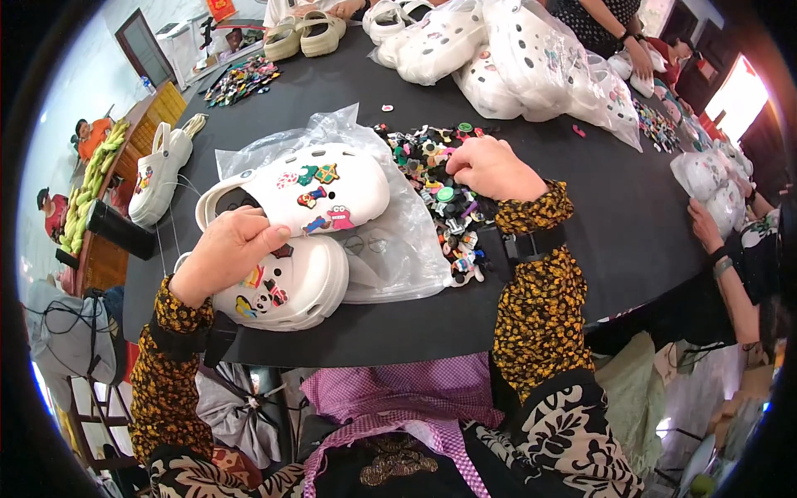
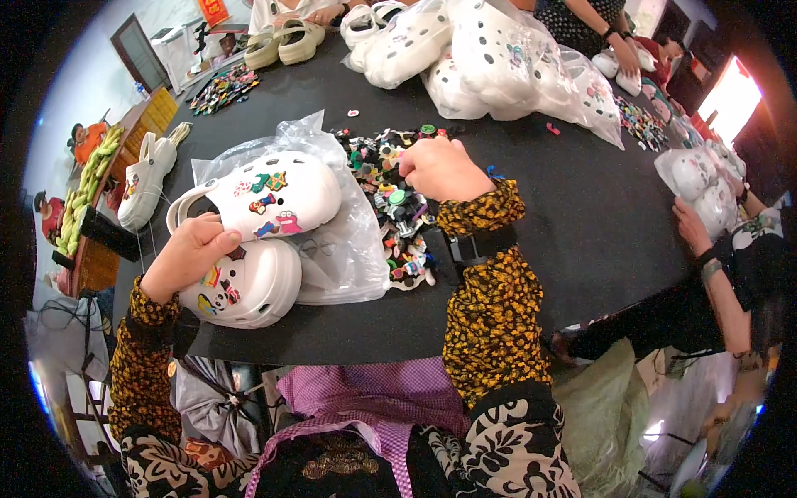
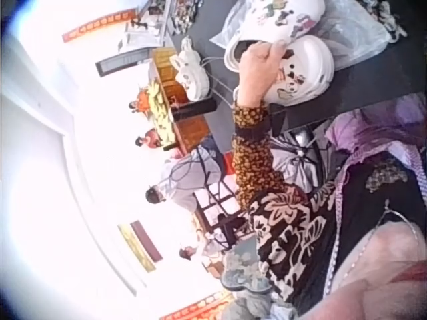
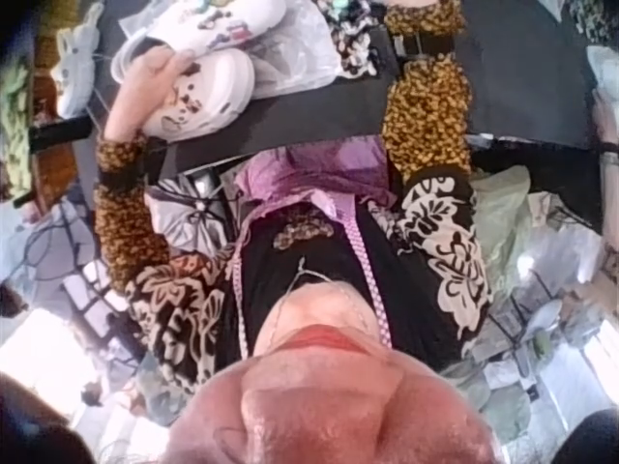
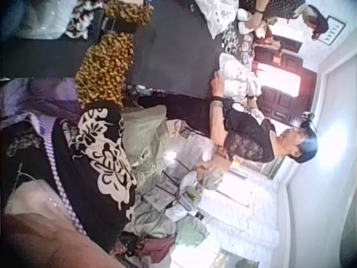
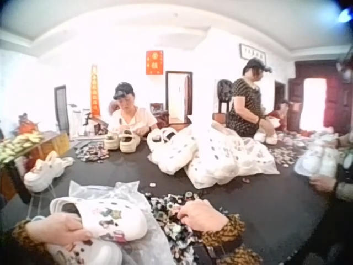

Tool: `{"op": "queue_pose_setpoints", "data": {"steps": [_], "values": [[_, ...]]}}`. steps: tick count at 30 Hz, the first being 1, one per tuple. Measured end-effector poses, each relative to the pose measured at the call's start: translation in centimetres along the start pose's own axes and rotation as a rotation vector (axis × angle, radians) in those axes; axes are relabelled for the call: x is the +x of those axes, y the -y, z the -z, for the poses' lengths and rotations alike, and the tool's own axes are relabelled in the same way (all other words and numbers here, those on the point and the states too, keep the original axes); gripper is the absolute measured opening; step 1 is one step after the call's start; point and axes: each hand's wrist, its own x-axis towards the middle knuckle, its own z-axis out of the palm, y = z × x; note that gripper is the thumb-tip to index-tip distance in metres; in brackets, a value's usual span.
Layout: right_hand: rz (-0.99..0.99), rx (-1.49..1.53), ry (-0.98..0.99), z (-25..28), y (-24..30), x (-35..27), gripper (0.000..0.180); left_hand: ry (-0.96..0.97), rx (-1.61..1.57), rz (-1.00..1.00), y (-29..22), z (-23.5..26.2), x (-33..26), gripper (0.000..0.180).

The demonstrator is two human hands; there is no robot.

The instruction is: Decorating white foam clogs by inserting colorful charms into the holes and then packaging them in plastic bags.

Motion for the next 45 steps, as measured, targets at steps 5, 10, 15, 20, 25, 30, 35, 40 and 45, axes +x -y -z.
{"op": "queue_pose_setpoints", "data": {"steps": [5,10,15,20,25,30,35,40,45], "values": [[-0.079,-0.193,-0.253,-0.3,0.9,-0.2,0.021,0.0,0.027,-0.001,0.5,0.0,0.1,0.045],[-0.065,-0.021,-0.298,-0.1,0.4,0.3,0.019,-0.009,0.018,0.006,0.5,0.0,0.0,0.045],[-0.052,0.026,0.049,0.5,0.8,0.2,0.015,-0.003,0.037,-0.017,0.7,0.0,0.1,0.046],[-0.022,-0.193,-0.051,0.2,1.2,-0.8,0.022,-0.004,0.006,0.001,0.6,0.0,0.1,0.046],[-0.127,0.053,-0.107,-0.2,-0.1,0.2,0.017,0.0,0.021,0.01,0.4,0.0,0.2,0.046],[-0.056,0.406,-0.228,0.1,0.2,0.8,0.024,-0.007,0.008,0.016,0.6,0.1,-0.3,0.046],[-0.112,0.647,-0.266,0.0,0.4,0.9,0.023,-0.003,0.013,0.009,0.7,0.0,-0.1,0.046],[-0.102,0.707,-0.277,0.3,0.7,0.7,0.021,-0.009,0.011,0.011,0.7,-0.1,0.0,0.046],[-0.11,0.788,-0.251,0.1,1.4,0.8,0.02,-0.012,0.019,-0.003,0.7,0.1,-0.1,0.047]]}}
